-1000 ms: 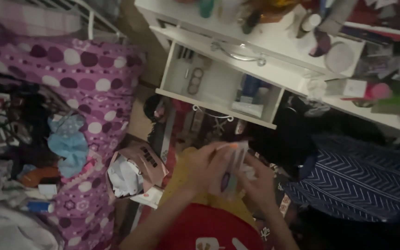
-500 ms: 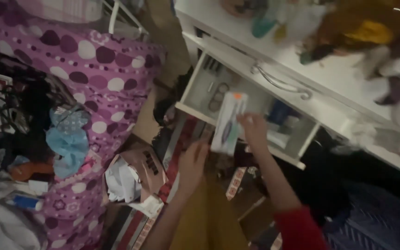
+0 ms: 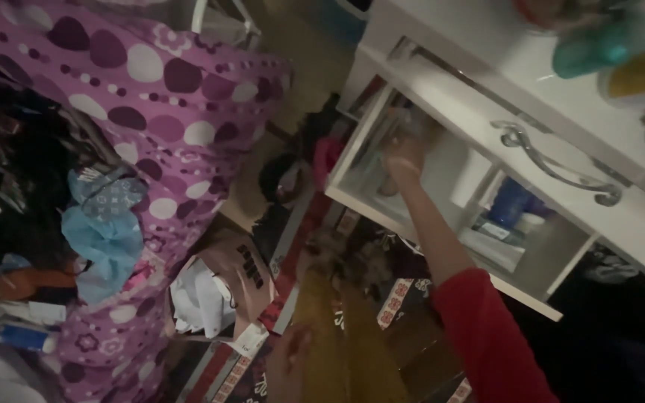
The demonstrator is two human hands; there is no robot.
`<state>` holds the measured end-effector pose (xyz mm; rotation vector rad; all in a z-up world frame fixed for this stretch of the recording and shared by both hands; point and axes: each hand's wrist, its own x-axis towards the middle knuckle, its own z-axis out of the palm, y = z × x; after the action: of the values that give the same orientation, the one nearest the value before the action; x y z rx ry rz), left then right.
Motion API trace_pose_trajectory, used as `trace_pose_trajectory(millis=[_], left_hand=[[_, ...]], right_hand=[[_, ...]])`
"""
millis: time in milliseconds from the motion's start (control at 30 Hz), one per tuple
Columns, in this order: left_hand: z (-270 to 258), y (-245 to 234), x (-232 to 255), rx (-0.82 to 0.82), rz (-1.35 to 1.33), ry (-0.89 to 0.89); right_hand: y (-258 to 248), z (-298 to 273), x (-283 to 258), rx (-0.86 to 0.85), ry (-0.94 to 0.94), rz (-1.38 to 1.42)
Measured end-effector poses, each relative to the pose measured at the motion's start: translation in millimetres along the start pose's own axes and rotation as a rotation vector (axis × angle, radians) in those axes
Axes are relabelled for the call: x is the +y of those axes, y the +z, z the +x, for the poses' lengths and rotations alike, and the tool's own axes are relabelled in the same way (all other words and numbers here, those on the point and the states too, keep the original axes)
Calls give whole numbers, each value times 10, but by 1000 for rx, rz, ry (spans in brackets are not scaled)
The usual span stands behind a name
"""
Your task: Organize and wipe down cosmetics and various product containers inside a dresser drawer.
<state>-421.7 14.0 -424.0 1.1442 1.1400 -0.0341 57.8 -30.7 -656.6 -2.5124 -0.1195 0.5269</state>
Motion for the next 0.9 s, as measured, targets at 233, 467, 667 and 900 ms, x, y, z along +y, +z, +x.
trace_pose_trajectory(millis=[233, 467, 667, 900], left_hand=[[193, 23, 653, 35, 280, -1], [678, 448, 2019, -182, 552, 532], [1396, 1344, 3082, -463, 681, 1216], [1789, 1694, 3114, -1034, 930, 453]], right_hand=[[-340, -237, -520, -86, 139, -138], [-862, -950, -286, 139, 93, 446], [-1417, -2086, -549, -13, -19, 641], [-2017, -2726, -1098, 18, 33, 427]])
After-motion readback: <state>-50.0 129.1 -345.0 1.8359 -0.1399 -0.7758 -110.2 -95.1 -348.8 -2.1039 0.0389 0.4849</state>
